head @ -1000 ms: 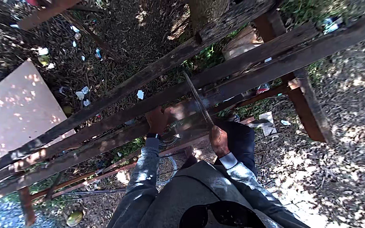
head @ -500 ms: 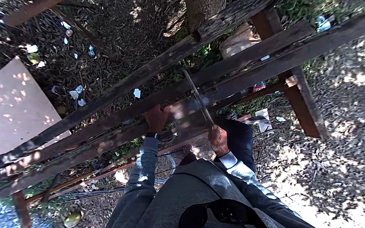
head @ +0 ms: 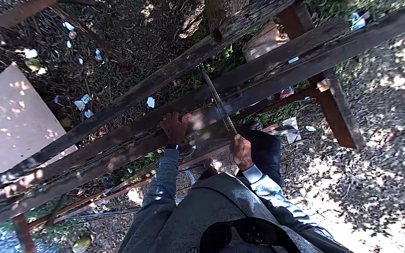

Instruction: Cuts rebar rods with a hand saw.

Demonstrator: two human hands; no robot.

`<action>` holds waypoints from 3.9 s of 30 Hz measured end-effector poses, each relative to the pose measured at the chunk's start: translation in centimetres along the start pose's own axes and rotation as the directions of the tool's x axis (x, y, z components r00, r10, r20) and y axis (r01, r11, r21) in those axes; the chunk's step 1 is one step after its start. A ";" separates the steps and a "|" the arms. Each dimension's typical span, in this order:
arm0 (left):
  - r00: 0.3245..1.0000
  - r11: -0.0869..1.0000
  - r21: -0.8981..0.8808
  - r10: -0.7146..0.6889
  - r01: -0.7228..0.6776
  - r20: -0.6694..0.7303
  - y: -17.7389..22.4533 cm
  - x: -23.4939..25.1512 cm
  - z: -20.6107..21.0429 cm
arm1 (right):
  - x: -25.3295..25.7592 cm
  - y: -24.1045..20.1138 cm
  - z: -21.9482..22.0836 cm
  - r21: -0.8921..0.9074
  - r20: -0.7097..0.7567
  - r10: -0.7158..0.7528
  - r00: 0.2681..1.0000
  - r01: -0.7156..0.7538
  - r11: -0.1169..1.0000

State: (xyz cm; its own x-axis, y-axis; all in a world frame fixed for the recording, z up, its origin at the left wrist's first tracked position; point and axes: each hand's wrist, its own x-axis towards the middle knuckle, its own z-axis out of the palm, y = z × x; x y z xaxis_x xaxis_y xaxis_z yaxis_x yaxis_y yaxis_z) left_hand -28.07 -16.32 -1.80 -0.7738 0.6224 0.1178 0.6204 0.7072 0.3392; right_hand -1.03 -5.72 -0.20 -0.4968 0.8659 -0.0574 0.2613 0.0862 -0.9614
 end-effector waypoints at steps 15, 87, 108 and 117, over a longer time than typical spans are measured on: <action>0.998 0.999 -0.013 -0.033 0.032 -0.054 -0.5 -0.2 1.0 | 0.3 0.7 0.6 -0.063 -0.030 -0.003 1.000 0.001 0.998; 0.997 0.998 -0.047 -0.045 0.042 -0.069 -0.5 -0.7 0.7 | 4.9 -1.3 2.6 -0.240 0.037 -0.021 0.999 0.030 0.970; 0.998 1.000 -0.023 -0.023 0.022 -0.066 -1.1 -1.7 0.7 | 8.6 -2.6 5.4 -0.281 -0.001 0.000 1.000 -0.001 0.960; 0.997 0.998 -0.042 -0.041 0.038 -0.066 -0.8 -1.0 1.1 | -4.3 1.7 -1.4 -0.039 -0.015 -0.016 1.000 0.015 0.999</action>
State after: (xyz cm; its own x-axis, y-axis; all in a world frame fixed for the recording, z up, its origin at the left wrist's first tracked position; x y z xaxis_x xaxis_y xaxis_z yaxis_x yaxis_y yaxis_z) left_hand -27.66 -17.16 -3.25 -0.8053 0.5693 0.1652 0.5845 0.7159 0.3819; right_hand 2.68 -8.61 -1.17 -0.4882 0.8719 -0.0379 0.2861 0.1189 -0.9508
